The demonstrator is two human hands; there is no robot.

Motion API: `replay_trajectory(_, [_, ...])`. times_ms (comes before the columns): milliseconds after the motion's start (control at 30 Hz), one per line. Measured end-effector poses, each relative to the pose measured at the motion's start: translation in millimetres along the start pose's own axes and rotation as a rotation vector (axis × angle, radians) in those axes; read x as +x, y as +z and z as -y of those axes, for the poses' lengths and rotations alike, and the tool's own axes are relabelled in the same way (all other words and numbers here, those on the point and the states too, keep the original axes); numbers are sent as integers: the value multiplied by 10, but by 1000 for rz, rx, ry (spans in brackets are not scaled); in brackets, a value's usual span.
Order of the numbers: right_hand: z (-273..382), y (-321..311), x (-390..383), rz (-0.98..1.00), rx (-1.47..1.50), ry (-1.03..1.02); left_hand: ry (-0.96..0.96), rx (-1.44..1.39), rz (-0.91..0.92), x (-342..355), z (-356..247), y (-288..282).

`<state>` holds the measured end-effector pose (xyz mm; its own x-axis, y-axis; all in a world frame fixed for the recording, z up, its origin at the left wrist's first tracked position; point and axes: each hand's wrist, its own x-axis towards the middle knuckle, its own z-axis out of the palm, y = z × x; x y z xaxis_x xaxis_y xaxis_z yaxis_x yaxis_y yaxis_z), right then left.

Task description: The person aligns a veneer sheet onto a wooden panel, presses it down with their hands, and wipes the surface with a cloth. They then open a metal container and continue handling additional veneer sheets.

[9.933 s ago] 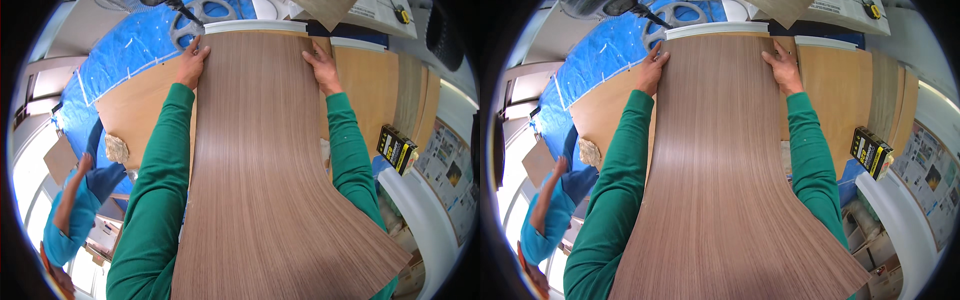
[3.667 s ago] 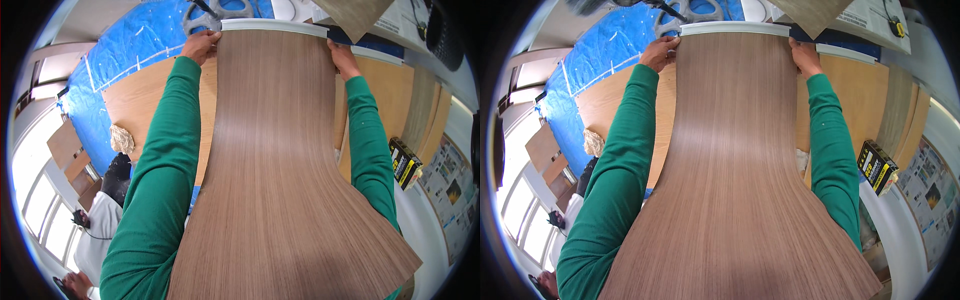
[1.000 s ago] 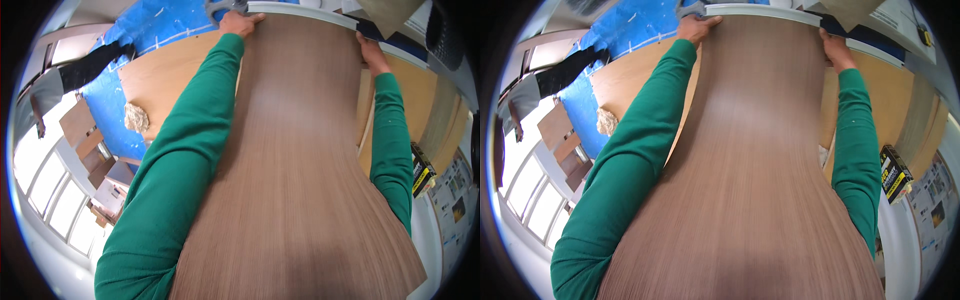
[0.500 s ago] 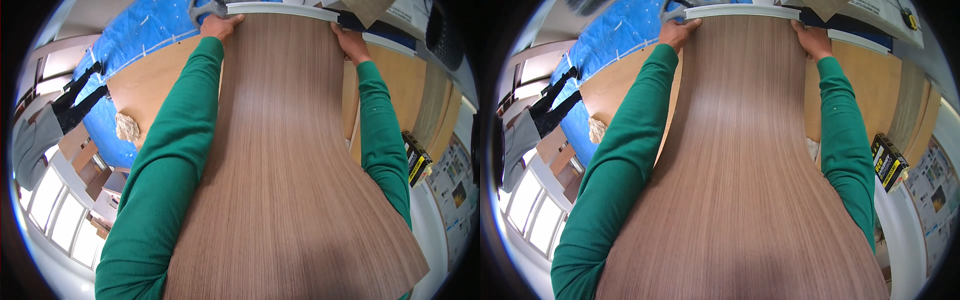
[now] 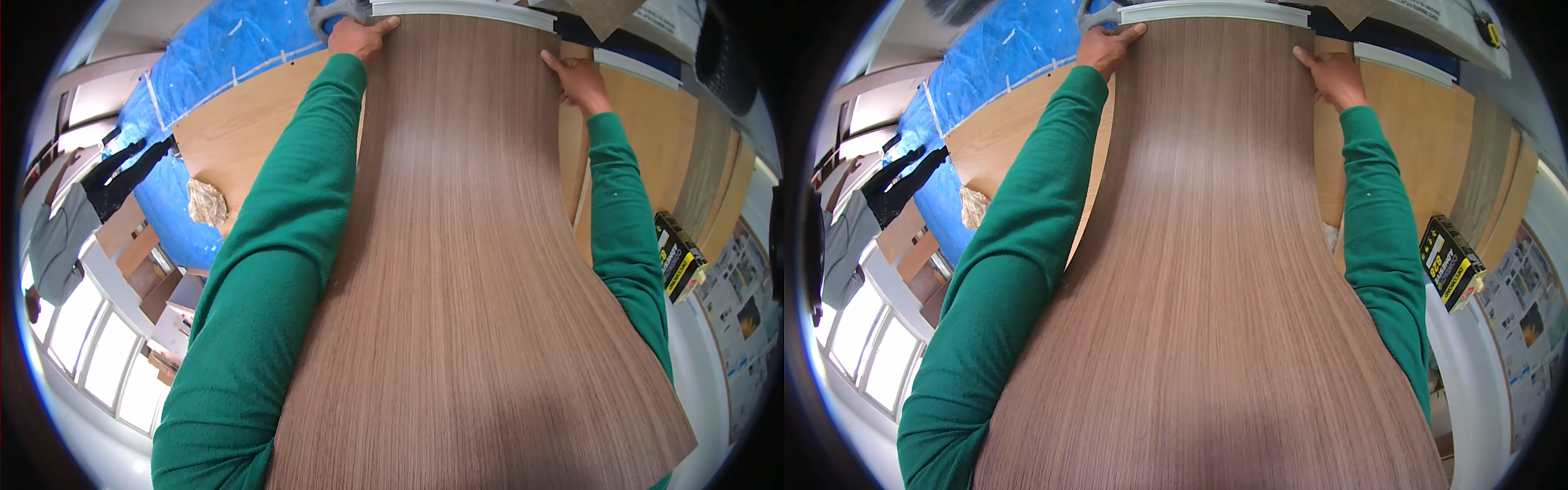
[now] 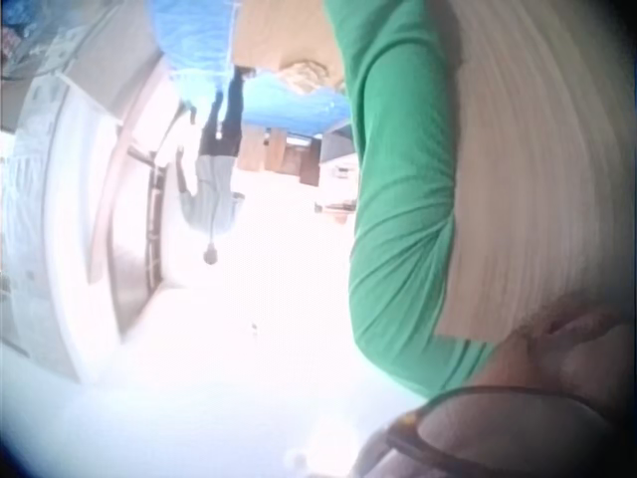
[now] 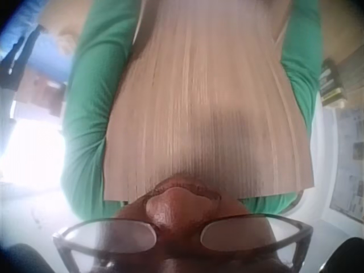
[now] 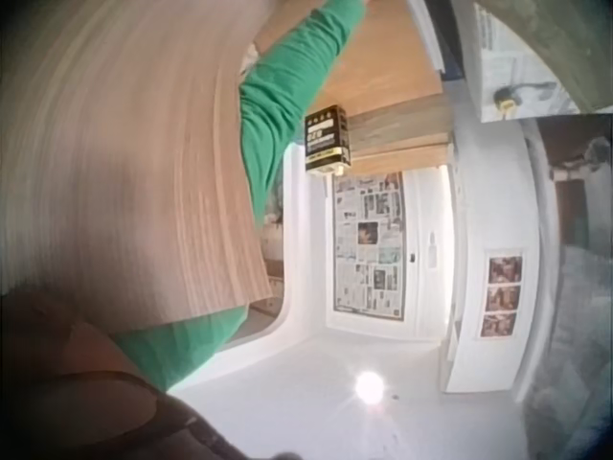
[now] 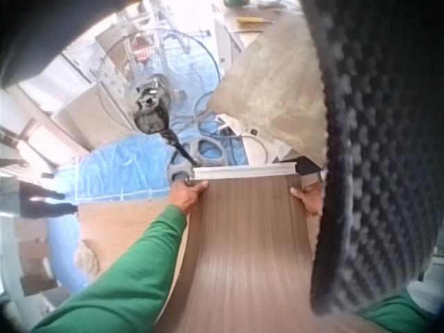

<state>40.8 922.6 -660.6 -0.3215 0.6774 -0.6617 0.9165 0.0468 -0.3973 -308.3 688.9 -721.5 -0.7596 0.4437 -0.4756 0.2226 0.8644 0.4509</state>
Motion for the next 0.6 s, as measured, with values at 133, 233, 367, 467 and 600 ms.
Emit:
replay_trajectory(133, [22, 110, -27, -79, -15, -75, 28, 48, -53, -78, 47, -42])
replay_trajectory(233, [-47, 46, -43, -64, -42, -25, 72, 253, -44, -558, -434, -273])
replay_trajectory(367, [-110, 55, 69, -45, -104, 30, 913, 408, -121, -1081, -470, -118])
replay_trajectory(467, [-9, 82, 1, -87, -26, -55, 1256, 430, 68, -1297, -560, 357])
replay_trajectory(600, [-34, 88, -5, -86, -58, -43, 1367, 493, 65, -1080, -534, 768])
